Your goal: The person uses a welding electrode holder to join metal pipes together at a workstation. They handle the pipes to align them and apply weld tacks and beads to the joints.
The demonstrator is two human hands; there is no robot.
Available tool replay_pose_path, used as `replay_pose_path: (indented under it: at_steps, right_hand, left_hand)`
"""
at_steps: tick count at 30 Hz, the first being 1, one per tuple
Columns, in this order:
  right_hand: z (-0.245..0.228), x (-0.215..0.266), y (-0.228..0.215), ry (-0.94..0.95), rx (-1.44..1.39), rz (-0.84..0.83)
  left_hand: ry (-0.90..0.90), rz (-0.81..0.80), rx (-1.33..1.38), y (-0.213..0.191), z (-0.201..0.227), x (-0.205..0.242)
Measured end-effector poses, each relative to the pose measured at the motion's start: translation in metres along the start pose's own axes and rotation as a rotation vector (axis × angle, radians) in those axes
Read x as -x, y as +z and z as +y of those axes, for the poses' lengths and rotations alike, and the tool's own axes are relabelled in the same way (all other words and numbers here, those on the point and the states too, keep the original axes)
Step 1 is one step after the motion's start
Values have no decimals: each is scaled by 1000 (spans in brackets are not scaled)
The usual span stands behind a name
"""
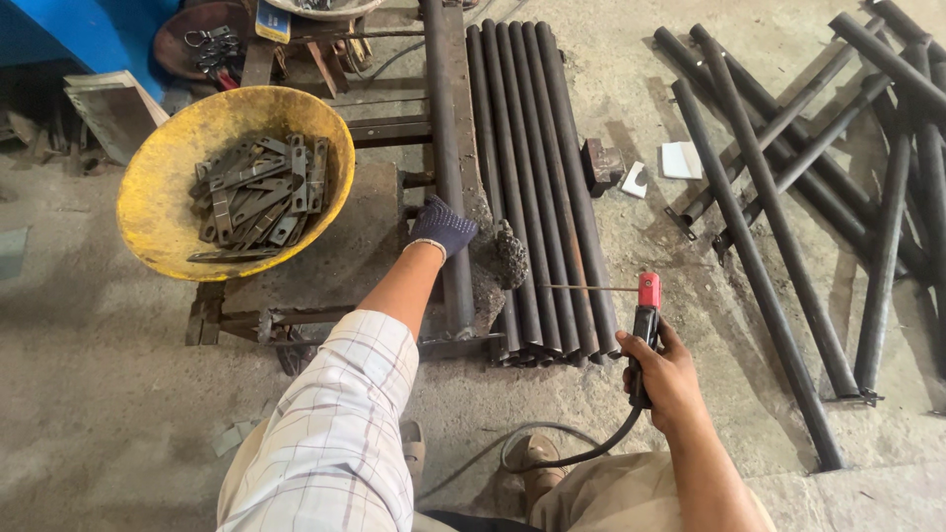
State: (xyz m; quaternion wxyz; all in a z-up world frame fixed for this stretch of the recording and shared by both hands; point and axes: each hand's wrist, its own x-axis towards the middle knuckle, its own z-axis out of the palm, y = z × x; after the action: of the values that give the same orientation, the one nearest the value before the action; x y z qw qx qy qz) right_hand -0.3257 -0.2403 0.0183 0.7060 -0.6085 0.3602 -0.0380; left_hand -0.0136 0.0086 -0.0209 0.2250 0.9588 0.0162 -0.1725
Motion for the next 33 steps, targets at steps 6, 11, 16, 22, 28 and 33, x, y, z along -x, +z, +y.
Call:
replay_pose_path:
  at_steps: [6, 11, 16, 22, 28, 33]
  right_hand:
    - [0, 0, -2, 30, 30, 25]
    - [4, -1, -4, -4, 17, 0]
    - [5, -3, -5, -6, 7, 3]
    - [4, -2, -4, 1, 23, 14]
    - [-1, 4, -3, -9, 48, 15]
    - [-4, 5, -4, 7, 69, 24]
  left_hand:
    - [7, -56, 8, -1, -2, 0]
    - [139, -3, -118, 22, -19, -25]
    - [12, -22, 42, 20, -17, -23]
    - [70, 21, 31, 10, -10, -7]
    - [19, -29, 52, 3, -4, -1]
    - [43, -22, 32, 4, -6, -2]
